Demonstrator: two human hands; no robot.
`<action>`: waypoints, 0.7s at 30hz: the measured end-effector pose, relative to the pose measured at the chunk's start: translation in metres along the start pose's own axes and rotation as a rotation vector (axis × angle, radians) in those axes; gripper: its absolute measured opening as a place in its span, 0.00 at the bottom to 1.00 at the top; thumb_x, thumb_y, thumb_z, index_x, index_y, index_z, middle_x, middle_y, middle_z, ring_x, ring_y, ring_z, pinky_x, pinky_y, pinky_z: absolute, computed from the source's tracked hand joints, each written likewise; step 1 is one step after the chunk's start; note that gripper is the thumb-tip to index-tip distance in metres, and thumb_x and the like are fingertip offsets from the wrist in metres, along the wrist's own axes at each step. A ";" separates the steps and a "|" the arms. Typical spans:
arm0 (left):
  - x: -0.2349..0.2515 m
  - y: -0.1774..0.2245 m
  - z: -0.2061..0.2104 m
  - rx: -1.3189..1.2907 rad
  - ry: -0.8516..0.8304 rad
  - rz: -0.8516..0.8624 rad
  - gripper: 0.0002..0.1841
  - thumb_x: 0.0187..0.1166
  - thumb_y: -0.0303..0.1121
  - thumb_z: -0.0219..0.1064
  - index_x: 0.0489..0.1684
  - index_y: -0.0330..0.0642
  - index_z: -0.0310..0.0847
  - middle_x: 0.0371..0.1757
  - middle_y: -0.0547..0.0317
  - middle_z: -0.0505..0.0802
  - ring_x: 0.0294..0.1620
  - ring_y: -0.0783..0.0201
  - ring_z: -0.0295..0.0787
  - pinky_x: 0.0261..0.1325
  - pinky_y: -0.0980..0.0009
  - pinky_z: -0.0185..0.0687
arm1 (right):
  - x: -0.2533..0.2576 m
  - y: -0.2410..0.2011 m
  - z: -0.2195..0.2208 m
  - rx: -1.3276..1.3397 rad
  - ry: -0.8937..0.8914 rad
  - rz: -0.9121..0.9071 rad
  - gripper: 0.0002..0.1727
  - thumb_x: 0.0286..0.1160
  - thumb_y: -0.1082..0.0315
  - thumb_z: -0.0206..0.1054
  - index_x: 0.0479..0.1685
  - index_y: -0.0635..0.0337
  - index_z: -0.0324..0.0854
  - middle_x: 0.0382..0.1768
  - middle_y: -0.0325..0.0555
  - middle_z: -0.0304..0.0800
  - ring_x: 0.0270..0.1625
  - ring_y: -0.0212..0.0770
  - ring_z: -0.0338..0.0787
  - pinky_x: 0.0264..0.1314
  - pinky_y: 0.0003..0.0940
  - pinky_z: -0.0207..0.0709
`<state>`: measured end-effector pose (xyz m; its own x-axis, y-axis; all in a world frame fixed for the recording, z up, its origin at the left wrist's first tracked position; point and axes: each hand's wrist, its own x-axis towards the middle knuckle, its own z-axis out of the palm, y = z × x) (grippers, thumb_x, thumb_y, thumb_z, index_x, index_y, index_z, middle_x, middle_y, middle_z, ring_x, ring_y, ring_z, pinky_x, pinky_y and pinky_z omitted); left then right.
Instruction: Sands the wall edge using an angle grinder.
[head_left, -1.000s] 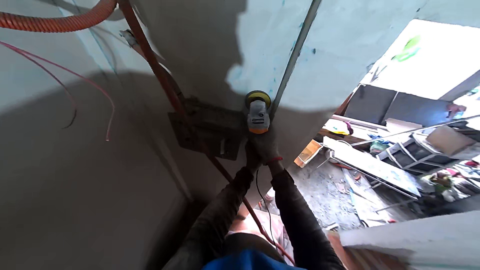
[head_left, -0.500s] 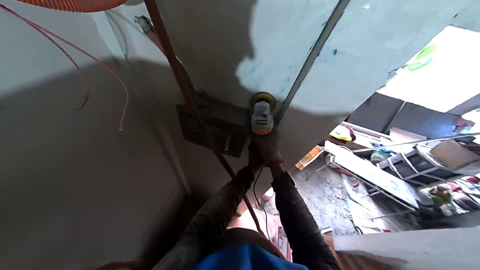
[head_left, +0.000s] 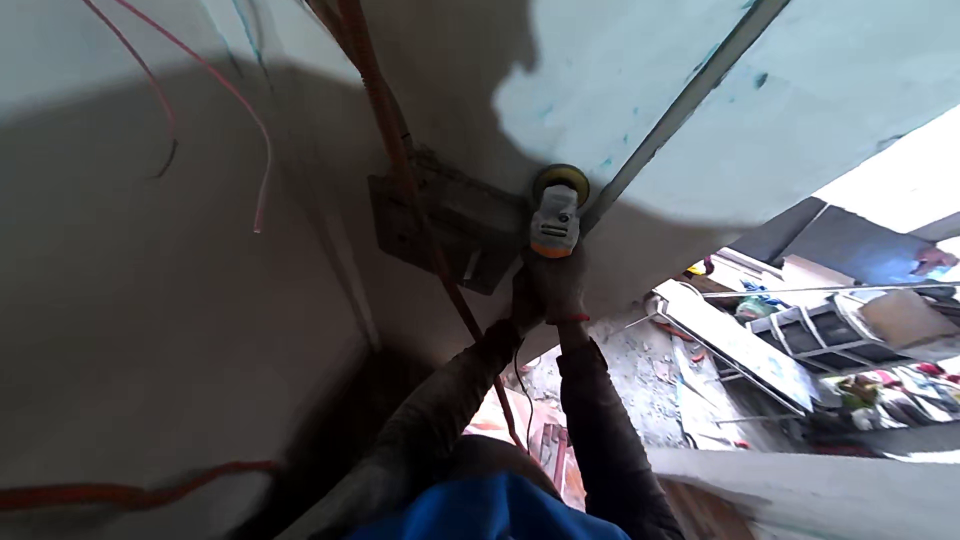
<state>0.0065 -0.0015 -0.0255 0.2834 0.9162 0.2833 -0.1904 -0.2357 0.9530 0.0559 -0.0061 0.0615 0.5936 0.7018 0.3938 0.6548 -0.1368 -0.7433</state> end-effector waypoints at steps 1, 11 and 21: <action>-0.002 0.002 0.000 -0.028 0.027 0.013 0.27 0.69 0.28 0.72 0.65 0.15 0.75 0.55 0.36 0.91 0.59 0.61 0.88 0.68 0.70 0.81 | -0.002 0.005 0.002 -0.015 0.006 0.010 0.45 0.43 0.50 0.90 0.67 0.60 0.79 0.51 0.49 0.93 0.55 0.44 0.93 0.60 0.52 0.88; -0.021 -0.037 0.005 0.064 -0.037 -0.046 0.40 0.61 0.31 0.79 0.73 0.12 0.66 0.66 0.28 0.85 0.71 0.52 0.82 0.79 0.65 0.72 | -0.019 0.020 0.008 -0.046 0.007 0.063 0.40 0.44 0.53 0.89 0.60 0.63 0.82 0.47 0.48 0.94 0.52 0.41 0.94 0.59 0.46 0.89; -0.010 -0.012 -0.002 0.071 -0.056 -0.047 0.37 0.64 0.27 0.75 0.74 0.14 0.66 0.67 0.28 0.84 0.72 0.52 0.81 0.78 0.65 0.72 | -0.007 0.006 0.002 -0.058 -0.012 0.058 0.40 0.46 0.49 0.89 0.63 0.57 0.82 0.46 0.46 0.93 0.51 0.43 0.93 0.55 0.53 0.89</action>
<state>0.0037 -0.0073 -0.0404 0.3428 0.9078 0.2415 -0.1089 -0.2170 0.9701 0.0553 -0.0105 0.0533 0.6256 0.7001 0.3442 0.6460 -0.2175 -0.7317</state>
